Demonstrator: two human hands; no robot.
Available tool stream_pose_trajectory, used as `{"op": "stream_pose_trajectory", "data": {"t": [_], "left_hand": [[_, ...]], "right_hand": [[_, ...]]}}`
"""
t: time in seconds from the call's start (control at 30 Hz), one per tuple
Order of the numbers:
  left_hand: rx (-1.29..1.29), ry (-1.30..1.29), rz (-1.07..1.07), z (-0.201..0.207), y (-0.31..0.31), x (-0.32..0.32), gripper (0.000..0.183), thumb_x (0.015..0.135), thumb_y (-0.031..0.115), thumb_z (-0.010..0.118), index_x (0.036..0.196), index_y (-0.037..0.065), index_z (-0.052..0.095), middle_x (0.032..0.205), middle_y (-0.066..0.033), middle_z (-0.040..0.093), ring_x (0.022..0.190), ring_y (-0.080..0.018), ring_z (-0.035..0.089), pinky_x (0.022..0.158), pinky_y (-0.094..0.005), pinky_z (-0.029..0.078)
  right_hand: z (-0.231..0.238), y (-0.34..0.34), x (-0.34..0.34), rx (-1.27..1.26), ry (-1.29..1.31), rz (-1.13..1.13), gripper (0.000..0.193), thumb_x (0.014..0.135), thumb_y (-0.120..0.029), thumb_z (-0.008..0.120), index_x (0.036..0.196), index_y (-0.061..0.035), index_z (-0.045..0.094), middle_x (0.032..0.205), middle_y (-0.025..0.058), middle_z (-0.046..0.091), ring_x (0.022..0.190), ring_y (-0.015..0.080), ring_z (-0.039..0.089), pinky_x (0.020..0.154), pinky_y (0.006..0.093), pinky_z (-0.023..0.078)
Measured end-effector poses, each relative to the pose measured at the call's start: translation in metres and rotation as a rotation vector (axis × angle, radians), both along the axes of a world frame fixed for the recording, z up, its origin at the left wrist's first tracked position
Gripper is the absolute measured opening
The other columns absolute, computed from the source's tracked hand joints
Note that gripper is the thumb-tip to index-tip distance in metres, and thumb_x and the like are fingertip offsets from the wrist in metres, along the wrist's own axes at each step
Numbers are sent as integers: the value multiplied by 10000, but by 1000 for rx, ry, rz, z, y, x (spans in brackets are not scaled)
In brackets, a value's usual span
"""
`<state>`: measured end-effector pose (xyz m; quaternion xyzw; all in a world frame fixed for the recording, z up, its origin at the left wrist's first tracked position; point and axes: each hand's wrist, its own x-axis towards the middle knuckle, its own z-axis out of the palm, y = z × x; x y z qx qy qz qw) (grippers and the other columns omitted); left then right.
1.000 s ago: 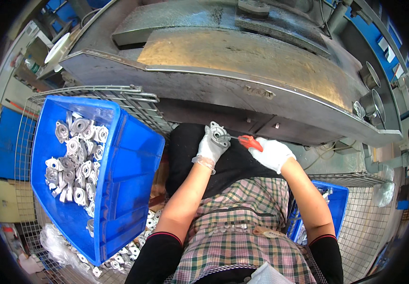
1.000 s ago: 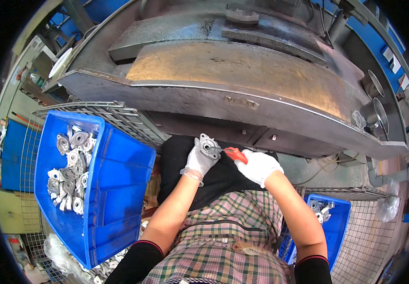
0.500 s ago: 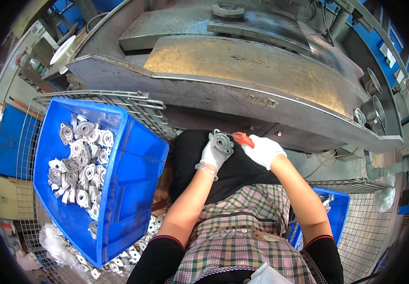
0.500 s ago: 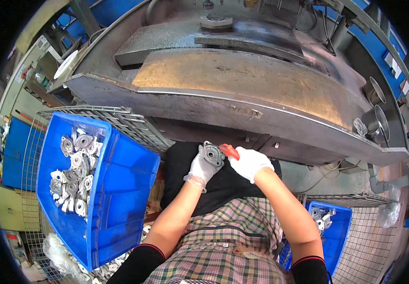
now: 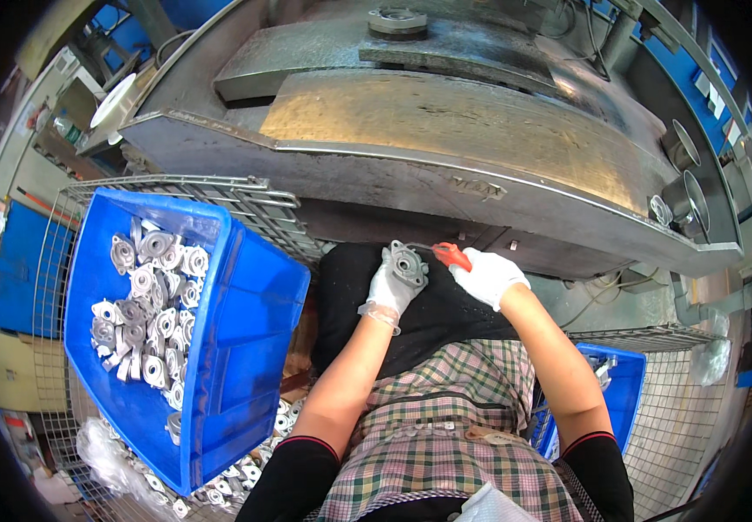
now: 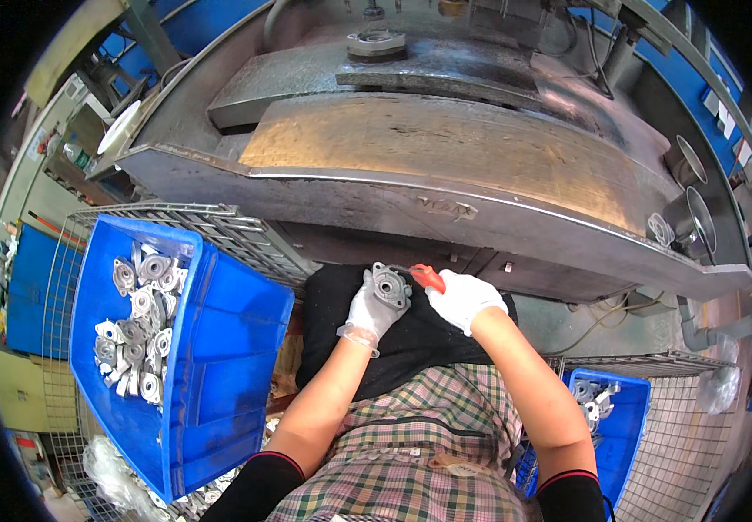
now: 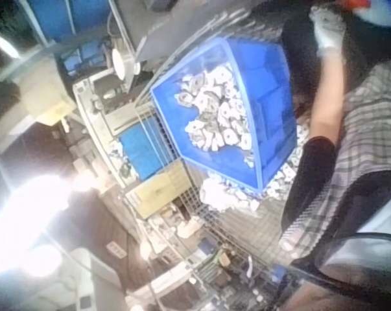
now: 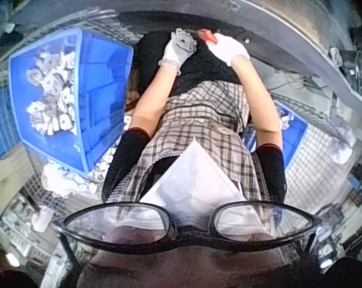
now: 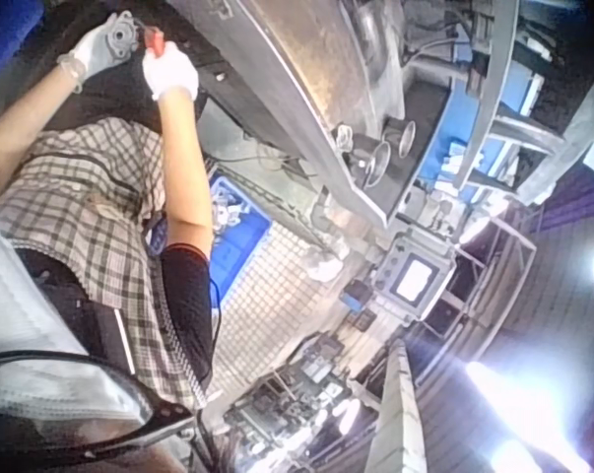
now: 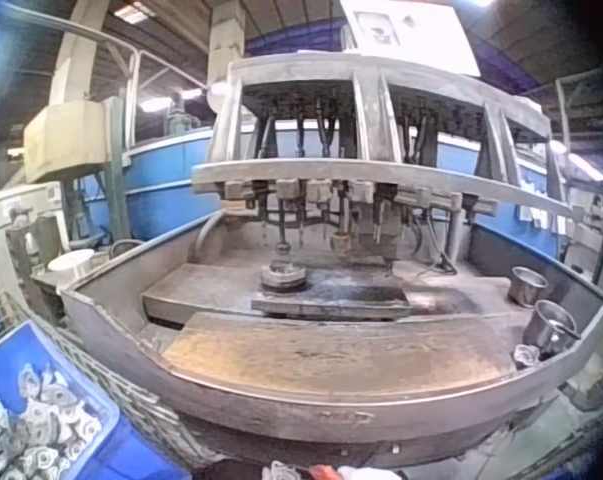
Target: The person deburrs and cleans metal castings at an industrial workstation using pliers and a compressed air nozzle.
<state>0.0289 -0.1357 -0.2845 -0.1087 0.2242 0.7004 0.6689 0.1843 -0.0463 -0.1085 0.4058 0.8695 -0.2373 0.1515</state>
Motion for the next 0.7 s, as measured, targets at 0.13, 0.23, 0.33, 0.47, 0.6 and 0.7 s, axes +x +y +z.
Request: {"op": "stream_pose_trajectory", "data": {"t": [0.13,0.23,0.33,0.47,0.6,0.7], "left_hand": [[-5,7,4,-4,-1,-2,599,958,623,321,1312,184,523,1323,-102,541,1182,-336,473,1064,-510,305],[44,-6,-29,-15,1,-4,540,964,608,327,1300,241,534,1340,-60,530,1180,-330,457,1051,-505,306],[119,-36,-70,-28,3,-7,472,975,580,335,1292,300,544,1354,-15,520,1174,-312,444,1047,-494,299],[321,578,21,-98,-6,-17,431,989,543,343,1273,303,560,1312,-3,538,1151,-278,461,1031,-469,315],[195,-42,-45,-29,4,-4,421,998,522,340,1271,292,562,1291,0,544,1139,-259,467,1019,-445,326],[63,-65,-16,-18,2,-4,432,994,536,339,1265,289,567,1284,-2,547,1133,-263,463,1010,-434,333]], "right_hand": [[-4,2,0,1,10,-1,411,937,-432,437,1089,-70,556,997,207,676,933,397,649,836,483,495],[-2,2,0,-9,-4,-13,404,938,-428,435,1085,-71,553,985,201,680,909,387,658,827,479,499],[-6,3,2,-6,-3,-18,398,938,-424,433,1080,-72,553,976,197,682,889,378,664,821,473,502],[-3,-4,-11,-17,1,21,398,939,-422,431,1077,-70,555,957,191,686,872,372,670,813,471,506],[-13,3,4,28,22,-15,400,940,-424,431,1074,-68,556,939,191,688,854,367,675,805,469,510],[-9,2,1,-2,4,-25,402,940,-427,432,1074,-69,556,942,195,686,867,373,671,808,470,509]]}}
